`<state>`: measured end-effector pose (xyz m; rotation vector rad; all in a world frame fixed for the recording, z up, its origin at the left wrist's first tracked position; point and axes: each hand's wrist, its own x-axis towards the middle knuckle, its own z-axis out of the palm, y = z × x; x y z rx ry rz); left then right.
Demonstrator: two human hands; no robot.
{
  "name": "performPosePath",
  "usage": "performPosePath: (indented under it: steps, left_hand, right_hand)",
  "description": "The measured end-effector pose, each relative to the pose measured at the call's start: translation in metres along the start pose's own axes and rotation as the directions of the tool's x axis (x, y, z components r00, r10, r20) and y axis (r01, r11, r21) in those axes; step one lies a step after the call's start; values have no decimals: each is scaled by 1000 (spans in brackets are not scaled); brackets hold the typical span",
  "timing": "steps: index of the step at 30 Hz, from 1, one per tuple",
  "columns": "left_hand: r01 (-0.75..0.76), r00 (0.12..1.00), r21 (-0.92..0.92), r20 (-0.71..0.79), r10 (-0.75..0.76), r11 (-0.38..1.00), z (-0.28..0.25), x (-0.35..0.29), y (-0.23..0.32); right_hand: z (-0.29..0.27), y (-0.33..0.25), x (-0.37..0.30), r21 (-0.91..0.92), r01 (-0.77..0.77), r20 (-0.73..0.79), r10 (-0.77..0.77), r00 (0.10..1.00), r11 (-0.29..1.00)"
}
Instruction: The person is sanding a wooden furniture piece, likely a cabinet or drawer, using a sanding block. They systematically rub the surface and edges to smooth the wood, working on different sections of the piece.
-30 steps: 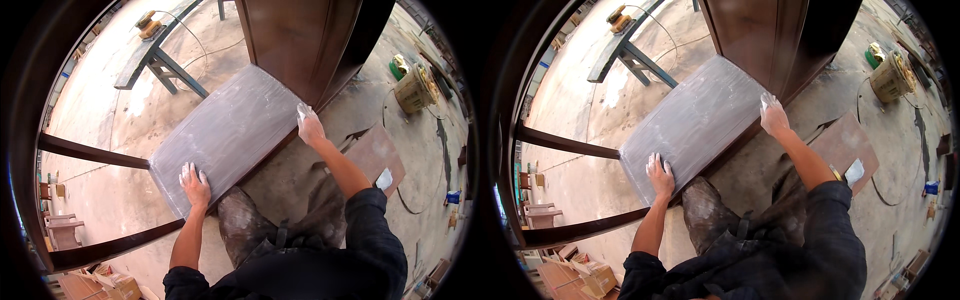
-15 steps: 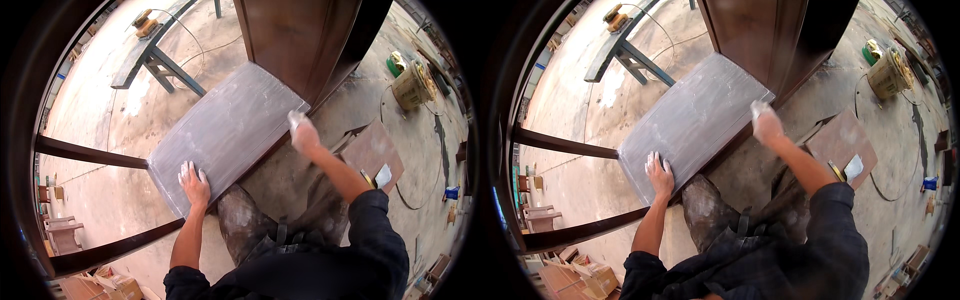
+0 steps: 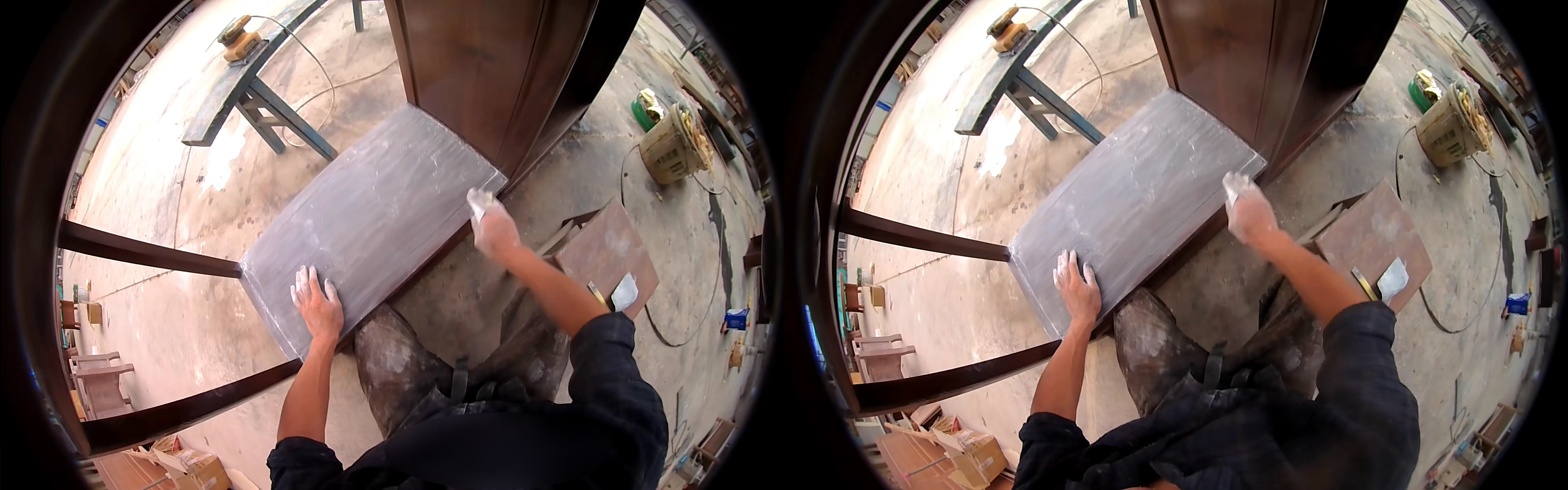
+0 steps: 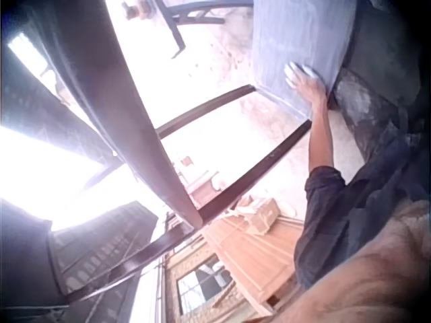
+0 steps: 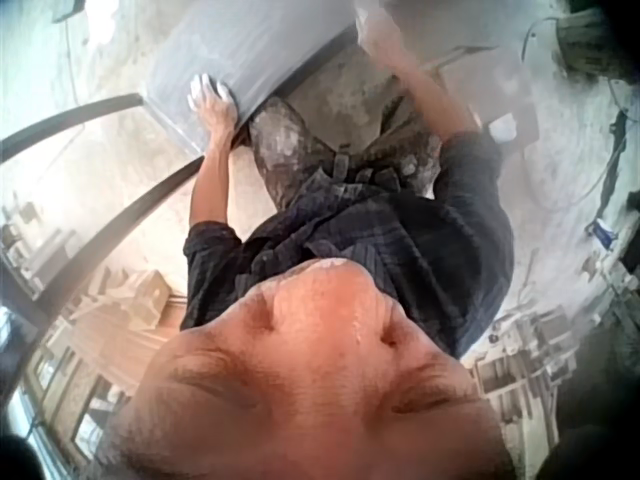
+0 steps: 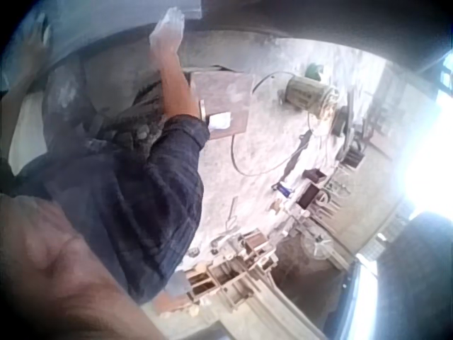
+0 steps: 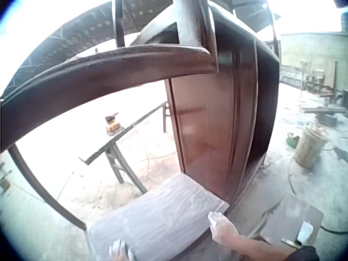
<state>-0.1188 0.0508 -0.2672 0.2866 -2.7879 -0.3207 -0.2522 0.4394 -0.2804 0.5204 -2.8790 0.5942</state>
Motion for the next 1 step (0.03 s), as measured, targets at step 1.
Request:
performPosePath:
  steps: [1]
  left_hand:
    - [9, 1000, 3, 5, -9, 1000, -3, -3, -4]
  right_hand:
    - [-27, -6, 15, 62, -107, 116, 99, 988, 992]
